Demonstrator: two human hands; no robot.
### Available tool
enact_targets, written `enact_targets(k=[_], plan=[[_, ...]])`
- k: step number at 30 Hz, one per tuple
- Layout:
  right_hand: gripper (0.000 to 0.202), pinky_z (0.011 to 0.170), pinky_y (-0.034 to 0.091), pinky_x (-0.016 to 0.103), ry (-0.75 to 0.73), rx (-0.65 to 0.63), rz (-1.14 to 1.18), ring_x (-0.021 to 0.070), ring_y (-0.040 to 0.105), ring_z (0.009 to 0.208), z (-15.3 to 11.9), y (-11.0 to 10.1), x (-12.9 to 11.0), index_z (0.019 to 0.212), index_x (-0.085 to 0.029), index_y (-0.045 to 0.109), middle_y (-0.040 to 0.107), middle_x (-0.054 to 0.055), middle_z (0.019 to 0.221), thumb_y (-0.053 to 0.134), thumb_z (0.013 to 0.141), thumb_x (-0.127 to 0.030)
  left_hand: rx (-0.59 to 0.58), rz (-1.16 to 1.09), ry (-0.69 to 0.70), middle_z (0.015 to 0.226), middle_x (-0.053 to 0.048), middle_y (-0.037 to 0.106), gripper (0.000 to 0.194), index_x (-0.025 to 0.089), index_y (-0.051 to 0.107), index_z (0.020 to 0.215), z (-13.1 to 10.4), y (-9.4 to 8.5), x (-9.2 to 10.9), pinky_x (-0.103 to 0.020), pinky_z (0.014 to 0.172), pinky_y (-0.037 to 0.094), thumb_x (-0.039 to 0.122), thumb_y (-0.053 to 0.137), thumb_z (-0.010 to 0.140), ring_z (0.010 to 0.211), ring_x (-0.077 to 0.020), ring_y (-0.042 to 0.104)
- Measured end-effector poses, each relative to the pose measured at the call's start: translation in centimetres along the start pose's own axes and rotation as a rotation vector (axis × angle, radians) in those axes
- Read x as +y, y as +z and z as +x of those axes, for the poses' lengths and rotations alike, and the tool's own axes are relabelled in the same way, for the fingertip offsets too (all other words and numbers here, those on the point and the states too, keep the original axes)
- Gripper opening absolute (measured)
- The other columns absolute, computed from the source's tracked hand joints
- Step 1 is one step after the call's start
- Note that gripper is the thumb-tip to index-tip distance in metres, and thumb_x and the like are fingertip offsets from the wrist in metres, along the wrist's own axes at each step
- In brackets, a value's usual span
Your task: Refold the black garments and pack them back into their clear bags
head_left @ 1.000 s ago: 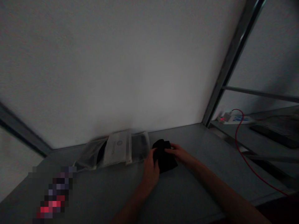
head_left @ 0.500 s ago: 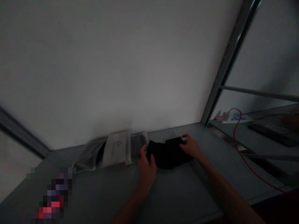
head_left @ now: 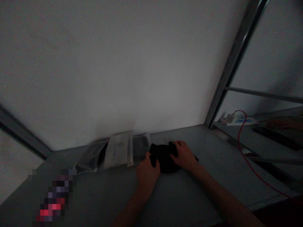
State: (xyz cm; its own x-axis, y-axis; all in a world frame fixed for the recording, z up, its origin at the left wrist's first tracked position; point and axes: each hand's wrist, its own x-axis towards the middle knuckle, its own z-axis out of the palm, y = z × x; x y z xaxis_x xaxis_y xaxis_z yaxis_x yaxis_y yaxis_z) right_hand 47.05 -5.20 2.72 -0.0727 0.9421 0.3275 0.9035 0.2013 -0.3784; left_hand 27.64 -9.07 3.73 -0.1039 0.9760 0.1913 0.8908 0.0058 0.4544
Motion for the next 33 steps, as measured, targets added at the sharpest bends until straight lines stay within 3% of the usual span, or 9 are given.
enact_targets(k=[3, 9, 11, 14, 20, 24, 29, 33], plan=[[0.048, 0.097, 0.042, 0.041, 0.062, -0.049, -0.059, 0.0317, 0.054, 0.112, 0.1, -0.5, 0.2, 0.117, -0.012, 0.059, 0.058, 0.018, 0.116, 0.066, 0.074, -0.029, 0.01, 0.052, 0.076, 0.094, -0.011, 0.067, 0.023, 0.017, 0.059, 0.107, 0.0, 0.1, -0.2, -0.036, 0.073, 0.05, 0.021, 0.055, 0.085, 0.085, -0.027, 0.067], [0.047, 0.094, 0.045, 0.036, 0.038, -0.173, 0.058, 0.0262, 0.06, 0.106, 0.6, -1.3, 1.8, 0.117, -0.015, 0.059, 0.062, 0.014, 0.115, 0.065, 0.07, -0.021, 0.16, 0.002, 0.464, 0.112, -0.011, 0.056, 0.031, 0.018, 0.06, 0.103, -0.1, 1.1, -0.5, -0.045, 0.093, 0.049, 0.002, 0.052, 0.078, 0.108, -0.027, 0.055], [0.043, 0.093, 0.045, 0.036, 0.023, -0.189, 0.103, 0.0262, 0.061, 0.104, 0.7, -1.5, 2.4, 0.114, -0.016, 0.061, 0.064, 0.013, 0.111, 0.066, 0.071, -0.022, 0.114, -0.053, 0.582, 0.121, -0.01, 0.054, 0.035, 0.019, 0.06, 0.104, -0.1, 1.5, -0.6, -0.046, 0.098, 0.047, -0.001, 0.051, 0.076, 0.115, -0.0267, 0.052], [0.043, 0.091, 0.046, 0.038, 0.04, -0.238, 0.188, 0.0267, 0.062, 0.1, 0.8, -2.2, 3.1, 0.112, -0.017, 0.062, 0.067, 0.011, 0.108, 0.07, 0.071, -0.027, -0.049, -0.115, 0.685, 0.127, -0.009, 0.055, 0.039, 0.019, 0.06, 0.107, -0.2, 1.9, -0.8, -0.044, 0.102, 0.046, -0.002, 0.048, 0.076, 0.118, -0.0248, 0.052], [0.077, 0.081, 0.05, 0.036, 0.051, -0.432, 0.342, 0.0258, 0.062, 0.092, 0.5, -4.4, 3.8, 0.129, -0.015, 0.051, 0.065, 0.01, 0.109, 0.079, 0.059, -0.03, -0.242, -0.238, 0.68, 0.13, -0.008, 0.057, 0.041, 0.02, 0.061, 0.112, -0.4, 1.9, -0.9, -0.039, 0.102, 0.047, 0.001, 0.048, 0.077, 0.119, -0.0223, 0.055], [0.095, 0.09, 0.047, 0.039, 0.052, -0.415, 0.229, 0.0295, 0.058, 0.105, 0.0, -4.3, 4.0, 0.134, -0.012, 0.046, 0.058, 0.015, 0.12, 0.083, 0.048, -0.029, -0.284, -0.278, 0.648, 0.125, -0.008, 0.06, 0.034, 0.019, 0.062, 0.109, -0.5, 1.8, -0.7, -0.037, 0.1, 0.048, 0.006, 0.049, 0.081, 0.113, -0.0215, 0.058], [0.074, 0.093, 0.045, 0.037, -0.006, -0.39, 0.131, 0.0278, 0.058, 0.106, -0.1, -3.5, 4.8, 0.126, -0.012, 0.052, 0.059, 0.016, 0.118, 0.071, 0.055, -0.014, -0.295, -0.297, 0.648, 0.125, -0.009, 0.06, 0.034, 0.02, 0.062, 0.11, -0.6, 2.0, -0.6, -0.038, 0.101, 0.048, 0.007, 0.049, 0.081, 0.115, -0.0217, 0.058], [0.06, 0.09, 0.045, 0.035, 0.082, -0.307, 0.057, 0.0269, 0.061, 0.103, 0.3, -3.6, 4.9, 0.125, -0.011, 0.051, 0.064, 0.017, 0.113, 0.064, 0.067, -0.016, -0.297, -0.324, 0.635, 0.127, -0.009, 0.059, 0.034, 0.02, 0.062, 0.11, -0.6, 2.1, -0.6, -0.038, 0.102, 0.047, 0.007, 0.051, 0.08, 0.116, -0.0212, 0.057]])
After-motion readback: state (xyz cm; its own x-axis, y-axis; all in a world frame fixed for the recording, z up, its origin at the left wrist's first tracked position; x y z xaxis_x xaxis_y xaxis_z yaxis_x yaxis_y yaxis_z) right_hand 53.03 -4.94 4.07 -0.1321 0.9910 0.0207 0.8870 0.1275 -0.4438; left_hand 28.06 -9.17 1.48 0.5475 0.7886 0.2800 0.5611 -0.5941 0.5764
